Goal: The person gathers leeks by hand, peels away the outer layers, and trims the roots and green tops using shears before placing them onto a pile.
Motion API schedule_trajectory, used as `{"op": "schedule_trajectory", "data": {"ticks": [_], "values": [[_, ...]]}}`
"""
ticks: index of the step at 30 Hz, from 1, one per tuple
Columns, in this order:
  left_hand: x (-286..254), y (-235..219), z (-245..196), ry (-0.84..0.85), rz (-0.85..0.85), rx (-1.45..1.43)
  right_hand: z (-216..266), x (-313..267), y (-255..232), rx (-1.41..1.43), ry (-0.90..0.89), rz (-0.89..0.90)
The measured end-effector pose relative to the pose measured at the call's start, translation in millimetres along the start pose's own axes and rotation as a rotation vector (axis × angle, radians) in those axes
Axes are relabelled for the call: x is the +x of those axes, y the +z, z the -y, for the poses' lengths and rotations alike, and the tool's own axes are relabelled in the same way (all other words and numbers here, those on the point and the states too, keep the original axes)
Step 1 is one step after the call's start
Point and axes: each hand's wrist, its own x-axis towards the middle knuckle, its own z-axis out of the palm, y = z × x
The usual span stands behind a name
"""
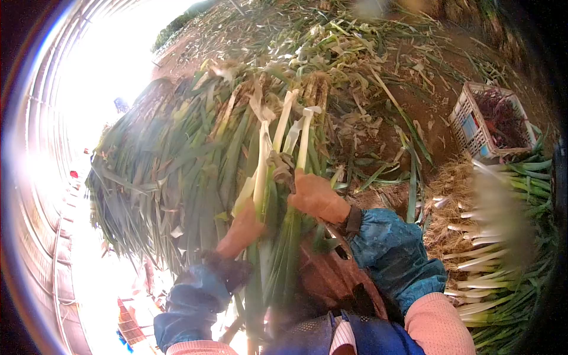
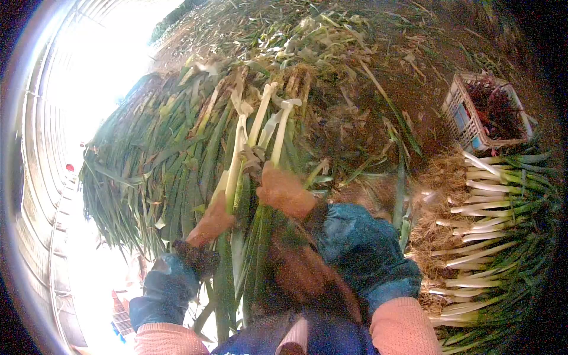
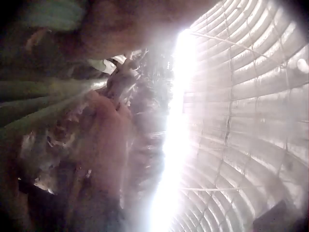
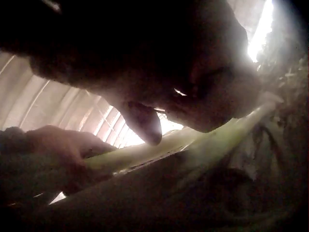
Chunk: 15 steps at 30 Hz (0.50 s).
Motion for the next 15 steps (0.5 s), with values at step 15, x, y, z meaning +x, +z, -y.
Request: {"op": "schedule_trajectory", "data": {"ticks": [15], "values": [[-35.1,3.1,-27.0,-0.174,-0.017,0.037,4.0,5.4,1.2,-0.077,0.067,0.063]]}}
